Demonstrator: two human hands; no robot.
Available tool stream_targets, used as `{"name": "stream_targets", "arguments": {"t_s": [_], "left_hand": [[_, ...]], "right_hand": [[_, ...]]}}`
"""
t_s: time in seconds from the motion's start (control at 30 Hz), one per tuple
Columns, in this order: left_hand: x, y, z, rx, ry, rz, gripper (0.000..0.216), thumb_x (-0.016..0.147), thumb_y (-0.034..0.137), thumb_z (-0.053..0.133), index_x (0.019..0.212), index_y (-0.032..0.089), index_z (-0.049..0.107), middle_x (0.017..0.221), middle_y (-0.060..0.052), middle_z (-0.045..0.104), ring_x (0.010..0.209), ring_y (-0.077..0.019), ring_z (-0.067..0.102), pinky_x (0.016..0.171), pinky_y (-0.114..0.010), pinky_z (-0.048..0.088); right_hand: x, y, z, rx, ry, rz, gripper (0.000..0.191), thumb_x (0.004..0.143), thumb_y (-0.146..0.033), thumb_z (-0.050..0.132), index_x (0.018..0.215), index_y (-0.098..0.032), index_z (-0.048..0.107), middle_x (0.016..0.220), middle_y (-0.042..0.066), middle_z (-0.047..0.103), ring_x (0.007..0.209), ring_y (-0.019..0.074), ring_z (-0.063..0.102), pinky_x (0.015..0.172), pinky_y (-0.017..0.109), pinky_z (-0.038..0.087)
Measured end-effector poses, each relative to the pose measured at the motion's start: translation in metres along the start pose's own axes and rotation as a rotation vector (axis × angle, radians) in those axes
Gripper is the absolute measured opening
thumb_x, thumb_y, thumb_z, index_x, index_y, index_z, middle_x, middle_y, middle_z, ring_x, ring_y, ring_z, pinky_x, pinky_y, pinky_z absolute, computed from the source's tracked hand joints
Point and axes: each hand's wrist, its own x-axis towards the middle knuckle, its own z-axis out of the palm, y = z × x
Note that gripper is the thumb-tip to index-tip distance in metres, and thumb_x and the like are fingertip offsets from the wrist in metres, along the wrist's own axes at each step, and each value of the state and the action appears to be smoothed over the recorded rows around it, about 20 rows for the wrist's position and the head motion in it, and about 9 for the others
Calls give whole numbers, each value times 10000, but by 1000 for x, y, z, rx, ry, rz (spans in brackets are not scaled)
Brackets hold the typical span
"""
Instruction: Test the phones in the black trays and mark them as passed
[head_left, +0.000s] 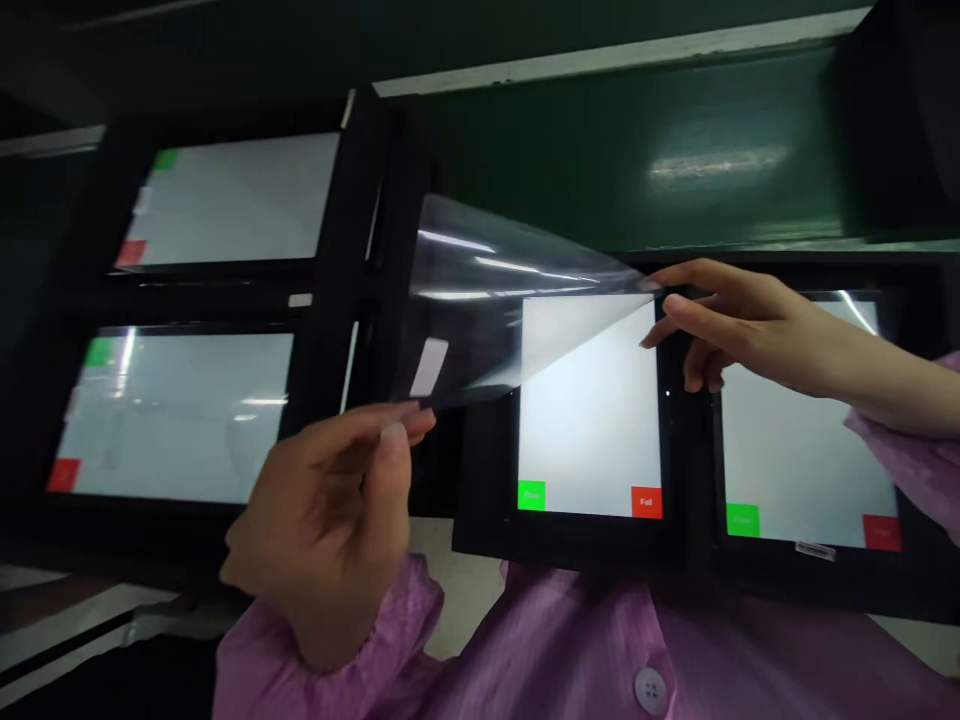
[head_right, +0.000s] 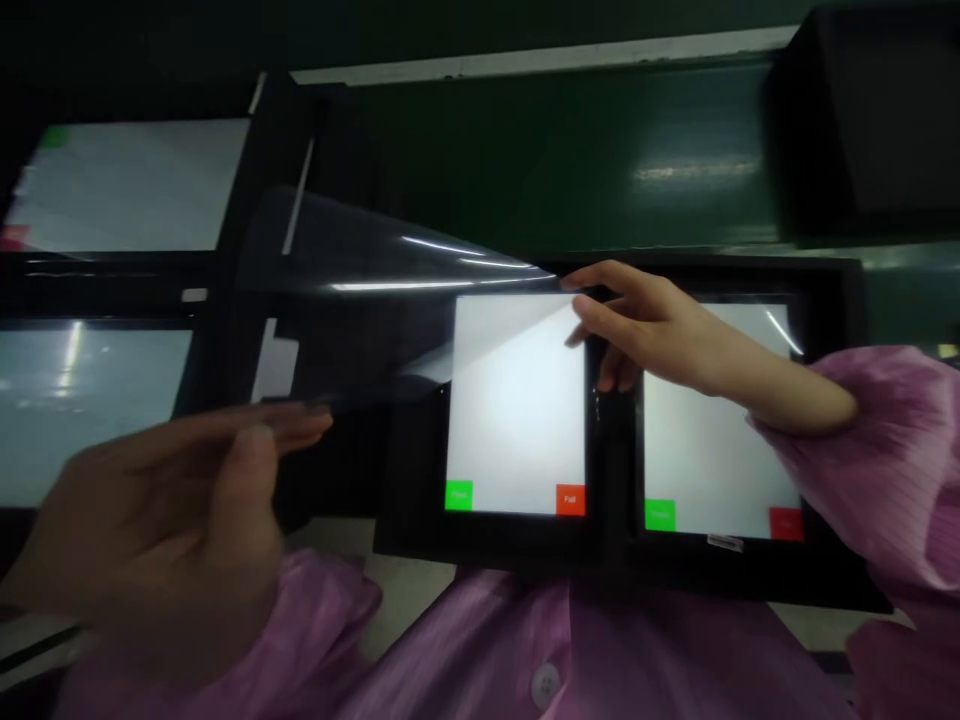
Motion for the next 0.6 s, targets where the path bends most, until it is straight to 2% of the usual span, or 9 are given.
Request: {"name": "stream_targets", "arguments": {"t_s": [0.1,0.2,0.27,0.3,0.37,0.43,0.5,0.53,0.6], "left_hand": [[-17,-17,-3,10,-60,61,102,991,293,690,1014,227,764,882,4,787,750,-170,771,619,-272,682],[-26,-29,-9,86,-181,202,99,981,190,685,1060,191,744,924,-18,792,752,-154,765,578,-214,637],[-28,-32,-12,133,-264,312,105,965,114,668,1017,183,728,910,-25,789,775,-167,766,603,-234,633],[-28,-33,-13,136,-305,380,113,960,94,654,984,183,719,896,-28,788,788,-179,767,646,-263,642],[-28,-33,-10,110,-407,511,169,968,68,582,975,181,707,923,-37,800,858,-202,775,830,-354,653],[-28,-33,-3,75,-550,615,282,974,43,475,1084,166,704,1041,-48,809,980,-200,774,1086,-435,563],[-28,-33,4,67,-654,659,407,955,11,392,1218,135,677,1154,-51,795,1116,-181,746,1260,-454,394],[-29,-33,8,72,-678,669,443,943,2,378,1257,124,665,1184,-50,789,1155,-169,732,1289,-442,349],[-32,-33,14,87,-660,674,454,924,-2,389,1259,120,671,1194,-50,786,1179,-164,723,1287,-421,357]], "right_hand": [[3,-4,1,-67,-36,-12,343,1089,-491,556,1198,-183,660,1009,78,730,558,133,669,422,227,544],[7,-8,2,-128,-38,-21,454,1083,-578,546,1093,-156,714,1007,88,736,597,134,678,451,224,544],[11,-9,1,-179,-34,-18,503,1080,-604,526,1014,-152,736,921,71,738,573,130,661,457,225,529],[13,-9,2,-221,-24,-21,495,1086,-585,516,981,-157,743,843,49,726,544,126,643,457,224,513],[17,-7,7,-383,12,-71,450,1097,-501,516,889,-174,745,666,-6,653,484,117,589,473,225,477],[18,-5,18,-648,79,-210,424,1094,-391,539,781,-172,723,599,-15,598,479,122,563,500,236,446],[13,-4,35,-922,190,-443,360,1074,-258,567,768,-147,721,682,29,649,531,142,590,490,252,412],[7,-4,45,-1024,231,-579,306,1053,-180,573,795,-133,730,759,55,686,571,152,612,487,260,412],[-12,-2,68,-1121,259,-852,226,998,-55,573,868,-111,749,901,92,730,645,163,642,490,270,444]]}}
